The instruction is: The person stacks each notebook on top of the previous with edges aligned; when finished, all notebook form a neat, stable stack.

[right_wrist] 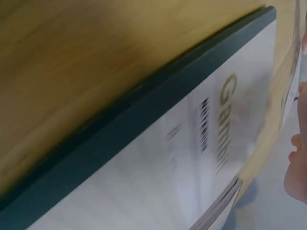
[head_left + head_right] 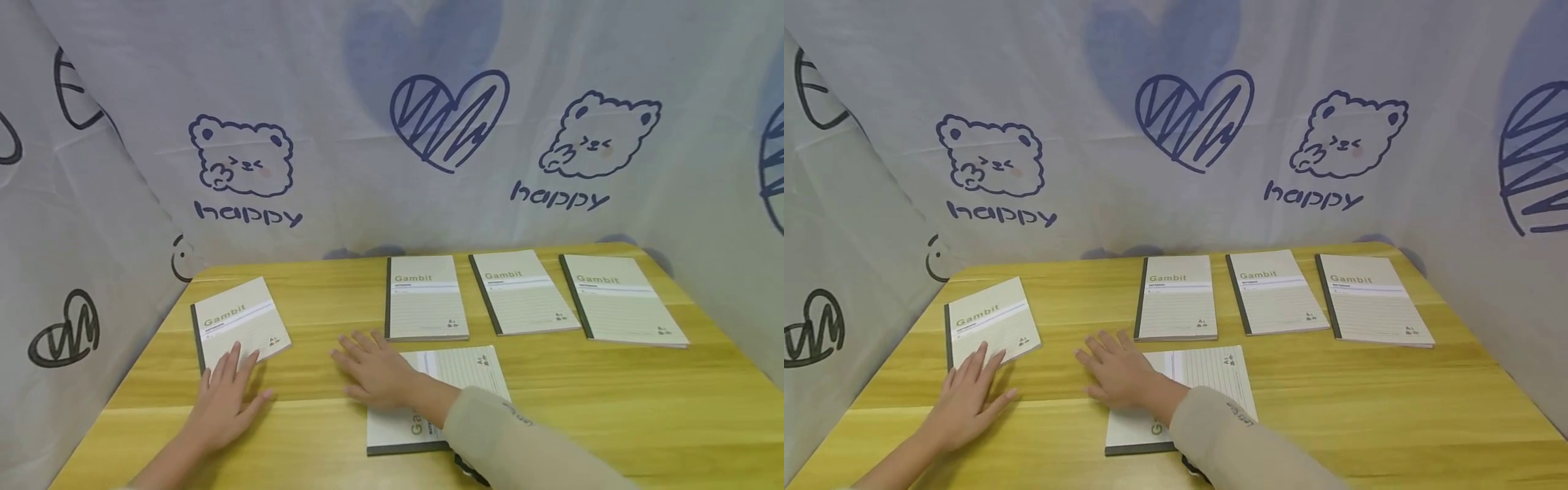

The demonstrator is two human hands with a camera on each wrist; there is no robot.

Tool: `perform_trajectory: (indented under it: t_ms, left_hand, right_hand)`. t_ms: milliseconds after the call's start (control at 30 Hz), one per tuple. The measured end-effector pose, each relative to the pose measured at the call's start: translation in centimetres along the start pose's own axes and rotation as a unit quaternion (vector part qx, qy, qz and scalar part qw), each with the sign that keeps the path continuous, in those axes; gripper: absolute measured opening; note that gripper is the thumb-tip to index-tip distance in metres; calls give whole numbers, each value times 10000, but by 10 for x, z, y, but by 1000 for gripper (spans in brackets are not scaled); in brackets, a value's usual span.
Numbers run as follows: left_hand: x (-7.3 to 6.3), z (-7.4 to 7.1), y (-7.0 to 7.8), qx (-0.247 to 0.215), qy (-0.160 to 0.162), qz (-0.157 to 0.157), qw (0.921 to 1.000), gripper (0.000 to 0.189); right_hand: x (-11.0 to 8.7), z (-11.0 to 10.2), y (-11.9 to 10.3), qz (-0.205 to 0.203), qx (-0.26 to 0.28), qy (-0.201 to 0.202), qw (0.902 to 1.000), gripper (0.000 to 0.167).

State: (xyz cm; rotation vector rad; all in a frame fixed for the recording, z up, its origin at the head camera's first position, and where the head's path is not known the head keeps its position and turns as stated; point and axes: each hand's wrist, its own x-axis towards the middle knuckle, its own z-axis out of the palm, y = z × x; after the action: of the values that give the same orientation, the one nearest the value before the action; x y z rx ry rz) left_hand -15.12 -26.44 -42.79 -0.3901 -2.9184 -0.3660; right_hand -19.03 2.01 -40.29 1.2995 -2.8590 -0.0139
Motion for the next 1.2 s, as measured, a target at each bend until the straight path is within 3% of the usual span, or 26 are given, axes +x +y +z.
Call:
perform_trajectory:
  t_ms: [167,433,733,1200]
  left_hand:
    - [-6,1,-12,-249,-355,-90,9990,73]
    - [-3,3,-19,-355,-576,-221,9975,75]
    - [1,10,-22,-452,-802,-349,9951,75]
    - [-1,12,-20,-498,-742,-395,9952,75]
  right_hand:
    - [13,0,-11,-9,-306,-157,9994,59]
    - [33,0,-23,181,-211,-340,9990,59]
    - [43,-1,-24,122,-339,-230,9991,60]
    - [43,10,-25,150,72,-442,9989,61]
